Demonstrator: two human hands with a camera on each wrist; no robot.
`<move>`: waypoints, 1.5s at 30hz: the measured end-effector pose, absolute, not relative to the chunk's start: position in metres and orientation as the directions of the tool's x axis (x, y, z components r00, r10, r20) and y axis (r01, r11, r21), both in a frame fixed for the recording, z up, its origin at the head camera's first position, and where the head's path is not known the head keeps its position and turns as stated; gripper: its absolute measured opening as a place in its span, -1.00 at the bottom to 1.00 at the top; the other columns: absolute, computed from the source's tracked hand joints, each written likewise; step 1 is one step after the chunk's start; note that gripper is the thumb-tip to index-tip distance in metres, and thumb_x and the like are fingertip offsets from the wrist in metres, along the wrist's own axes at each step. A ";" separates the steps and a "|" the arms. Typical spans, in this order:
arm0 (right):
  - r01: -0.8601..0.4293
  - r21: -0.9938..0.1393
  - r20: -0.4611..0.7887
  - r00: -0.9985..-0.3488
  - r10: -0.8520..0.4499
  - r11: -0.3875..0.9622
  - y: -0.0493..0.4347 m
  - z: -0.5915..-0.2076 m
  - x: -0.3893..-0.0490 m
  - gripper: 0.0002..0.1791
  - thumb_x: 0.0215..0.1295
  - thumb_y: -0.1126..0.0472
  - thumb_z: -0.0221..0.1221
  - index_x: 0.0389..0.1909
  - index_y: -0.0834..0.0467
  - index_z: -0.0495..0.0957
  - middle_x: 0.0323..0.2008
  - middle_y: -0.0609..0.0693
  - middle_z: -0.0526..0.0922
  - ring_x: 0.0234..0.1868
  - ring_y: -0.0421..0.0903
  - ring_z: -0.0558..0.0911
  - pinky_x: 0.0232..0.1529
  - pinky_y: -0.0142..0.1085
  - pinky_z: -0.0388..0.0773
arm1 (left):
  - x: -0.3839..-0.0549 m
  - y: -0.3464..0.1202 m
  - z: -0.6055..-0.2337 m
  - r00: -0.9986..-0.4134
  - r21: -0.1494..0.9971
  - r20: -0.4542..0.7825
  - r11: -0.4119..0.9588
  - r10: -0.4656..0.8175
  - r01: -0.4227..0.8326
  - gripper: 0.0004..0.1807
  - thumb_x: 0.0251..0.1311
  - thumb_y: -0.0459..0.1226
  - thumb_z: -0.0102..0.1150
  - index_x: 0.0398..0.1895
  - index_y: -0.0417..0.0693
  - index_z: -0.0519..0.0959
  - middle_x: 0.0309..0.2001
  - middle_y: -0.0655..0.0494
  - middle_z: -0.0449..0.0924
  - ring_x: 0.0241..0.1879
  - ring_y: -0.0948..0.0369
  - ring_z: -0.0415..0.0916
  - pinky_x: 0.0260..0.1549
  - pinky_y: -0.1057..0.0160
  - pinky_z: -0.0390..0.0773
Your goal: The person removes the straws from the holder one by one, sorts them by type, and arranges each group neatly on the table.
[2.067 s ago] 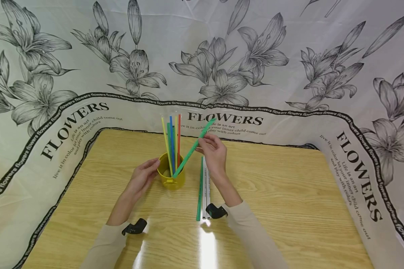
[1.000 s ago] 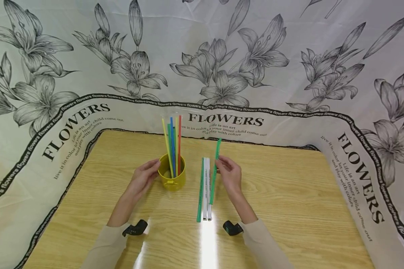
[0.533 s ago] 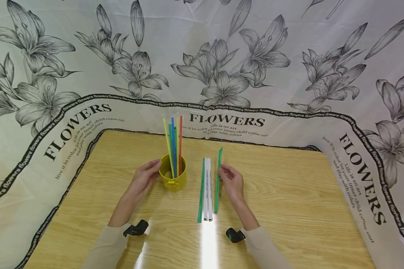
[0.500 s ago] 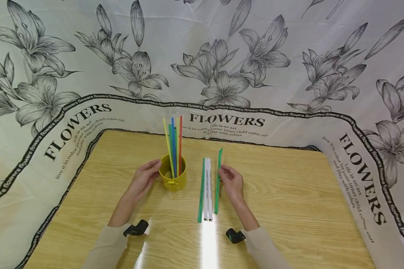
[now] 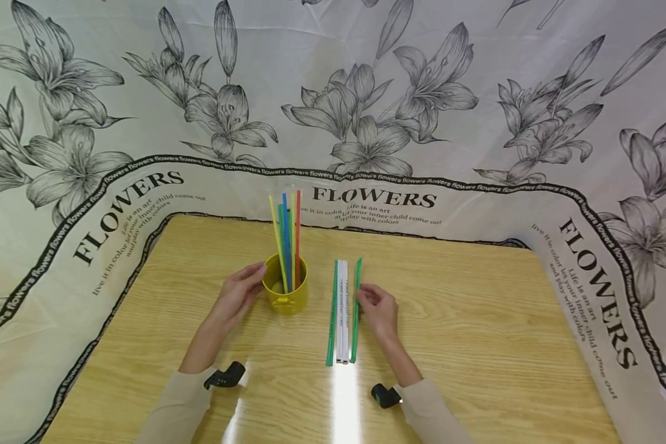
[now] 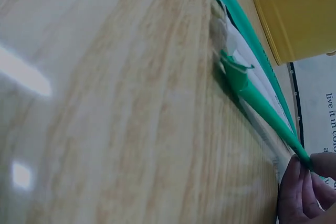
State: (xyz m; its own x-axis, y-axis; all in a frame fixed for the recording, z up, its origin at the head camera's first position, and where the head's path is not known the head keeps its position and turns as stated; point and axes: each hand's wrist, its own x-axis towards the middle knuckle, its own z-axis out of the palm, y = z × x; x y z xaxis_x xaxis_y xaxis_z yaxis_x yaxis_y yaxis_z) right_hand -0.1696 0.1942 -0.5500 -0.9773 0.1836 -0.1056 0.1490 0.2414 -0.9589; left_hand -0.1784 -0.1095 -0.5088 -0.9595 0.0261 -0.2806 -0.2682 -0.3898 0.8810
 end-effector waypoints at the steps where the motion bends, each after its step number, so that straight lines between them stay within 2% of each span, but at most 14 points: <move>1: 0.140 -0.957 -0.094 -0.978 0.184 0.253 0.194 -0.551 -0.169 -0.68 0.42 0.31 0.28 0.10 0.41 0.63 -0.07 0.30 0.72 -0.29 -0.28 0.66 -0.30 -0.51 0.62 | -0.178 -0.109 -0.509 -0.960 0.881 -0.279 -0.389 0.029 -0.268 -0.58 0.49 -0.36 0.14 0.32 -0.38 0.46 0.15 -0.02 0.52 0.15 0.09 0.48 0.10 0.28 0.55; 5: 0.102 -0.945 -0.042 -0.980 0.194 0.311 0.191 -0.554 -0.166 -0.72 0.38 0.36 0.31 0.04 0.41 0.65 -0.12 0.30 0.74 -0.30 -0.25 0.69 -0.34 -0.50 0.64 | -0.178 -0.110 -0.509 -0.961 0.882 -0.275 -0.389 0.036 -0.267 -0.57 0.49 -0.34 0.15 0.33 -0.38 0.45 0.15 -0.01 0.52 0.14 0.11 0.48 0.09 0.29 0.55; 12: 0.076 -0.893 0.006 -0.984 0.181 0.443 0.186 -0.551 -0.164 -0.75 0.36 0.35 0.31 -0.02 0.41 0.67 -0.19 0.26 0.75 -0.27 -0.02 0.72 -0.39 -0.48 0.62 | -0.178 -0.109 -0.508 -0.959 0.876 -0.279 -0.398 0.042 -0.273 -0.58 0.50 -0.36 0.13 0.33 -0.39 0.45 0.13 0.01 0.52 0.11 0.14 0.49 0.04 0.34 0.57; 17: 0.054 -0.857 0.029 -0.988 0.153 0.512 0.184 -0.549 -0.165 -0.76 0.35 0.34 0.31 -0.05 0.40 0.67 -0.25 0.19 0.74 -0.31 -0.04 0.69 -0.40 -0.47 0.59 | -0.177 -0.109 -0.508 -0.961 0.883 -0.275 -0.384 0.039 -0.269 -0.57 0.50 -0.35 0.13 0.34 -0.39 0.44 0.15 -0.01 0.51 0.07 0.19 0.51 0.03 0.35 0.57; 24: 0.041 -0.852 0.024 -0.993 0.118 0.523 0.184 -0.549 -0.166 -0.80 0.36 0.38 0.30 -0.07 0.40 0.66 -0.28 0.18 0.70 -0.32 -0.05 0.66 -0.43 -0.44 0.63 | -0.176 -0.108 -0.507 -0.961 0.883 -0.274 -0.388 0.029 -0.264 -0.58 0.49 -0.36 0.14 0.31 -0.40 0.46 0.13 -0.02 0.53 0.09 0.15 0.52 0.01 0.35 0.58; 32: 0.015 -0.834 0.043 -0.995 0.092 0.552 0.184 -0.544 -0.167 -0.80 0.40 0.37 0.22 -0.05 0.39 0.64 -0.27 0.17 0.70 -0.34 -0.06 0.66 -0.46 -0.44 0.57 | -0.177 -0.107 -0.506 -0.959 0.876 -0.281 -0.399 0.035 -0.271 -0.60 0.50 -0.38 0.13 0.31 -0.39 0.46 0.11 0.00 0.53 0.14 0.08 0.48 0.01 0.35 0.58; 40: 0.013 -0.829 0.058 -0.992 0.109 0.560 0.179 -0.529 -0.171 -0.76 0.44 0.31 0.17 0.03 0.32 0.64 -0.16 0.16 0.68 -0.19 0.04 0.70 -0.32 -0.40 0.59 | -0.178 -0.108 -0.509 -0.961 0.885 -0.273 -0.383 0.037 -0.266 -0.58 0.50 -0.35 0.15 0.32 -0.39 0.46 0.13 0.00 0.52 0.11 0.14 0.50 0.02 0.34 0.58; 45: -0.017 -0.844 0.084 -0.991 0.101 0.535 0.173 -0.517 -0.175 -0.74 0.44 0.29 0.17 0.05 0.32 0.63 -0.15 0.14 0.68 -0.16 0.05 0.70 -0.22 -0.33 0.64 | -0.179 -0.109 -0.510 -0.961 0.881 -0.274 -0.393 0.035 -0.265 -0.57 0.49 -0.35 0.16 0.31 -0.40 0.46 0.11 0.01 0.53 0.09 0.14 0.51 0.04 0.32 0.57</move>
State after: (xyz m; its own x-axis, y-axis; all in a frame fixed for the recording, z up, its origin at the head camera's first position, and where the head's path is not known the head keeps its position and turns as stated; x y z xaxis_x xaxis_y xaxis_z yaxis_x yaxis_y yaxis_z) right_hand -0.1748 0.1733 -0.5169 -0.9914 0.1007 0.0837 -0.0169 0.5355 -0.8444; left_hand -0.1789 -0.1092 -0.5097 -0.9612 0.0352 -0.2738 -0.2652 -0.3927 0.8806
